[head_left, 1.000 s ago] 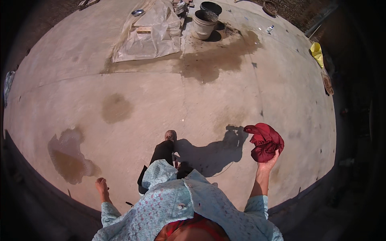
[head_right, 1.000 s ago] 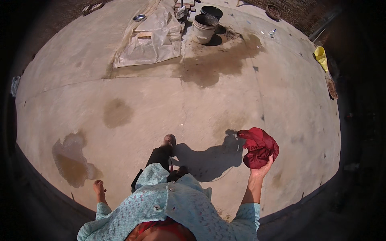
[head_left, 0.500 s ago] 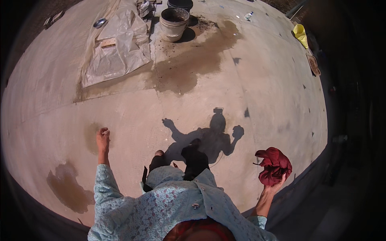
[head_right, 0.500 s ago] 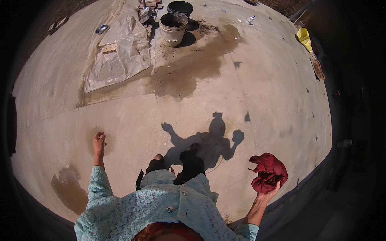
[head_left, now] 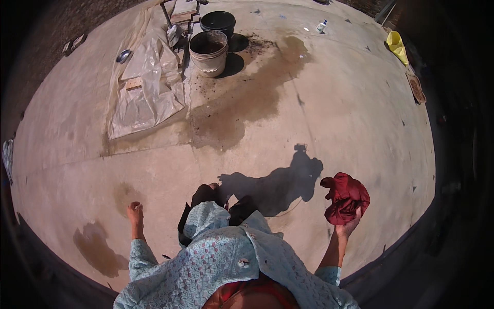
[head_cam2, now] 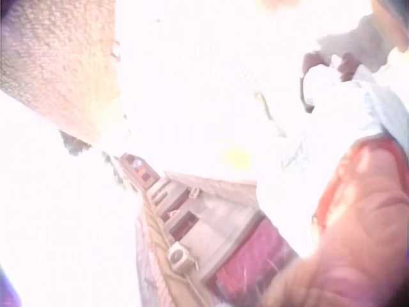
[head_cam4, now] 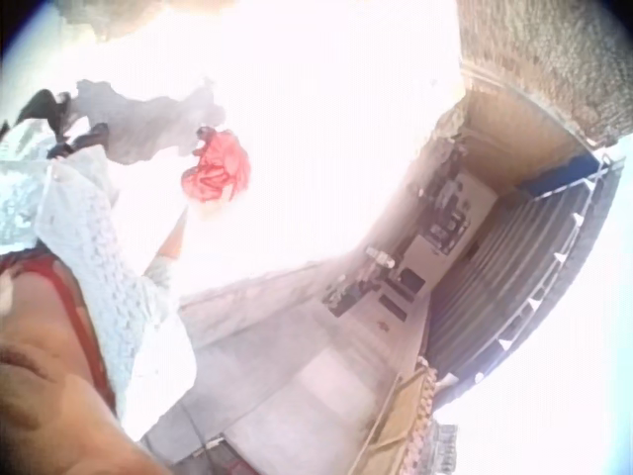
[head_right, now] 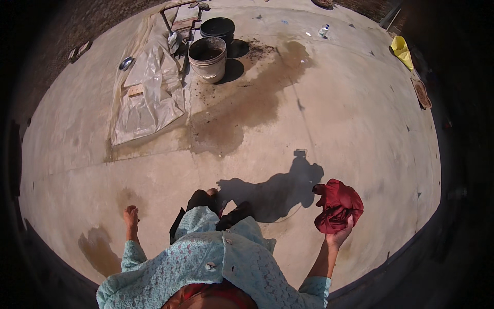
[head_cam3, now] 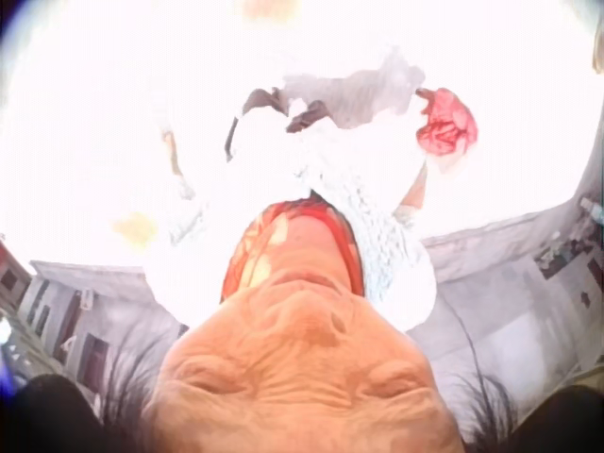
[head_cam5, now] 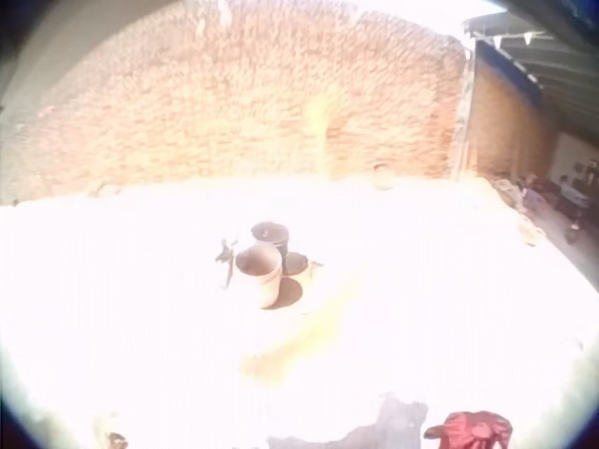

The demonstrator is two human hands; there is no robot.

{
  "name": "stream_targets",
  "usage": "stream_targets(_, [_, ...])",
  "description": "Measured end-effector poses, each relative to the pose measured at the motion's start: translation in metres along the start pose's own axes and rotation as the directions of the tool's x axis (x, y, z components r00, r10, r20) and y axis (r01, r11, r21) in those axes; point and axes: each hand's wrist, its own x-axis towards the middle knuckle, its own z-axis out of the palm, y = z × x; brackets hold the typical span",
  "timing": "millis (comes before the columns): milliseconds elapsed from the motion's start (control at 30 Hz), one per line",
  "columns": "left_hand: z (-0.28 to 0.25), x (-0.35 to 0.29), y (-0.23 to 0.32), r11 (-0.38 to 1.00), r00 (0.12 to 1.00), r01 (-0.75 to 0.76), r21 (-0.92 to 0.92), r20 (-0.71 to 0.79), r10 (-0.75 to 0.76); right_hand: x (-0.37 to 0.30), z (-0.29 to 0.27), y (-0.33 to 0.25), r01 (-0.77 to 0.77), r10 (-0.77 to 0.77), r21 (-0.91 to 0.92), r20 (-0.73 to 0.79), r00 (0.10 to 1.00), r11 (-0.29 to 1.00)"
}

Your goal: The person washes a red cloth by hand in a pink basin filled with soapy water, repeatedly scrubbing and wringing it. The person then moves to a water tap and rinses the cloth under running water.

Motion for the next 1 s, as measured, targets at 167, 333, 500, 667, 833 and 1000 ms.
stream_targets(167, [0.049, 0.024, 0.020, 0.997, 0.998, 0.055, -0.051, 0.002, -0.055, 0.080, 0.074, -0.009, 0.108, -0.118, -0.123, -0.083, 0.990, 0.987])
stream_targets(333, [0.121, 0.080, 0.104, 0.989, 0.994, 0.075, -0.125, 0.089, -0.064, 0.113, 0.120, -0.021, 0.184, -0.198, -0.109, -0.131, 0.971, 0.977])
stream_targets(500, [0.203, 0.120, 0.253, 0.978, 0.965, -0.099, -0.183, 0.223, 0.139, 0.139, 0.120, -0.051, 0.267, -0.291, -0.154, -0.165, 0.942, 0.951])
stream_targets(667, [0.228, 0.138, 0.357, 0.919, 0.931, -0.183, -0.350, 0.238, 0.277, 0.177, 0.110, -0.051, 0.267, -0.281, -0.091, -0.234, 0.931, 0.959])
stream_targets(833, [0.240, 0.144, 0.405, 0.924, 0.967, -0.196, -0.329, 0.090, 0.237, 0.296, 0.139, -0.052, 0.231, -0.246, -0.091, -0.227, 0.942, 0.969])
stream_targets(1000, [0.212, 0.095, 0.393, 0.992, 0.999, -0.020, -0.124, -0.032, 0.016, 0.410, 0.193, -0.054, 0.015, -0.014, -0.073, 0.009, 1.000, 0.997])
